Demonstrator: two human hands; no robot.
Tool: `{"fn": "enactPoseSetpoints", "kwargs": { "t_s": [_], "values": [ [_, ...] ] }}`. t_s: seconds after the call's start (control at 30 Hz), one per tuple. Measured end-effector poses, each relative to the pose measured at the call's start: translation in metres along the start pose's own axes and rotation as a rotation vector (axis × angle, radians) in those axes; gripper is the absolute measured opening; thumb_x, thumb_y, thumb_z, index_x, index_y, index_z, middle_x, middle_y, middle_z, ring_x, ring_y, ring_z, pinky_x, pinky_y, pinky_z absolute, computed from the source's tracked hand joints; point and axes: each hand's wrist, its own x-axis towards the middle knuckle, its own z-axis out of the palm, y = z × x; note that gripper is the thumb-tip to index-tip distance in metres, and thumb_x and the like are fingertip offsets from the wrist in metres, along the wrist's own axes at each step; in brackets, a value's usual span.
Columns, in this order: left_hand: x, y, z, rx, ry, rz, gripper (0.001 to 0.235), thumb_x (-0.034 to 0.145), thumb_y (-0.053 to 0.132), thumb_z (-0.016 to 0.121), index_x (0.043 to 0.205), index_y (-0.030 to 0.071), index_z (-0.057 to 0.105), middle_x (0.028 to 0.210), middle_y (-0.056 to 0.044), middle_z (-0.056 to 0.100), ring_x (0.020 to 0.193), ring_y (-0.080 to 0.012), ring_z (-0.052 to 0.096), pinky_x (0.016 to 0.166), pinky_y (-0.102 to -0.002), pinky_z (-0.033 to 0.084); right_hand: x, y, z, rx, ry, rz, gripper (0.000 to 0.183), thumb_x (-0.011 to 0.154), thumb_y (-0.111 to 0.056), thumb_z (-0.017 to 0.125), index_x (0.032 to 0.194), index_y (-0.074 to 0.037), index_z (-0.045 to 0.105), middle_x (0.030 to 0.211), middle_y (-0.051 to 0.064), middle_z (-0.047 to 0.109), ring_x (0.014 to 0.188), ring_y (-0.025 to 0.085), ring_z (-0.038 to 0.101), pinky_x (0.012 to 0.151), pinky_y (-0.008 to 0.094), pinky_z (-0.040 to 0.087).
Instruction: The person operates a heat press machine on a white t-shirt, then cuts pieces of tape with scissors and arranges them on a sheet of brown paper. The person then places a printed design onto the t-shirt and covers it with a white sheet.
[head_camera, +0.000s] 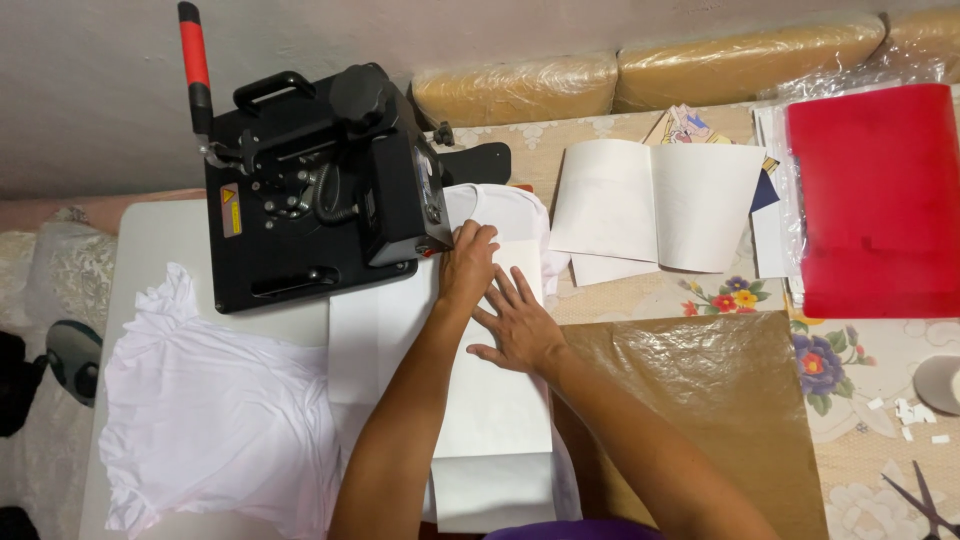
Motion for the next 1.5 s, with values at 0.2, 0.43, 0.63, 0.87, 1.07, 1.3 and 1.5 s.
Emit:
{"fn": "enactPoseSetpoints", "kwargs": {
  "t_s": [0.2,0.43,0.63,0.87,1.07,1.3,1.5],
  "values": [
    [-0.021,-0.011,-0.001,0.080,-0.098,0.103,0.047,0.103,0.006,0.074,0.148,0.016,0.075,0.132,-0.008,0.058,0.123,-0.0314,0.060,0.089,-0.045,0.061,-0.001,0.002,-0.001,0.007,0.006,-0.010,0.088,0.108,-0.086,0.017,0.182,-0.038,0.020,0.191,0.014,0.013,0.177,0.044,-0.001,0.142,0.063,-0.005],
    [-0.015,0.008,-0.039,0.240,-0.271,0.179,0.060,0.106,0.007,0.069,0.164,0.019,0.062,0.150,-0.013,0.055,0.133,-0.0339,0.057,0.093,-0.047,0.060,0.001,0.003,-0.002,0.009,0.000,-0.005,0.090,0.107,-0.086,0.016,0.183,-0.037,0.019,0.192,0.014,0.011,0.177,0.044,-0.003,0.142,0.064,-0.005],
    [-0.016,0.027,-0.046,0.380,-0.361,0.082,0.070,0.110,0.011,0.066,0.176,0.015,0.045,0.172,-0.018,0.041,0.146,-0.0361,0.049,0.102,-0.046,0.057,-0.001,0.000,-0.003,-0.021,-0.018,0.001,0.089,0.107,-0.086,0.017,0.183,-0.038,0.017,0.192,0.013,0.012,0.177,0.044,-0.002,0.143,0.063,-0.004],
    [-0.050,0.024,-0.054,0.287,-0.301,0.074,0.069,0.103,0.007,0.073,0.168,0.018,0.056,0.174,-0.020,0.041,0.153,-0.0407,0.045,0.125,-0.053,0.041,-0.005,-0.003,-0.016,-0.051,-0.054,0.020,0.091,0.107,-0.087,0.015,0.183,-0.037,0.018,0.192,0.013,0.011,0.178,0.041,-0.003,0.142,0.061,-0.007],
    [-0.113,0.031,-0.052,0.096,-0.250,-0.161,0.080,0.092,0.000,0.083,0.166,0.014,0.055,0.176,-0.019,0.042,0.164,-0.0389,0.037,0.134,-0.050,0.034,-0.006,-0.008,-0.023,-0.137,-0.076,0.011,0.090,0.109,-0.083,0.014,0.184,-0.034,0.015,0.193,0.014,0.007,0.178,0.041,-0.005,0.142,0.062,-0.008],
    [-0.192,0.068,-0.048,0.093,-0.022,-0.122,0.051,0.119,0.014,0.048,0.169,0.004,0.050,0.170,-0.026,0.051,0.165,-0.0416,0.041,0.137,-0.052,0.030,-0.045,-0.024,0.000,-0.112,0.066,-0.017,0.084,0.116,-0.071,0.024,0.182,-0.019,0.024,0.192,0.018,0.013,0.178,0.038,0.003,0.143,0.058,-0.004],
    [-0.227,0.090,-0.046,0.101,0.056,-0.084,0.053,0.124,0.030,0.046,0.168,0.003,0.052,0.176,-0.027,0.046,0.169,-0.0410,0.035,0.141,-0.056,0.021,-0.136,-0.020,0.090,0.401,0.664,0.060,0.085,0.105,-0.049,0.075,0.173,-0.009,0.042,0.166,0.025,0.050,0.157,0.047,0.048,0.132,0.063,0.038]
  ]
}}
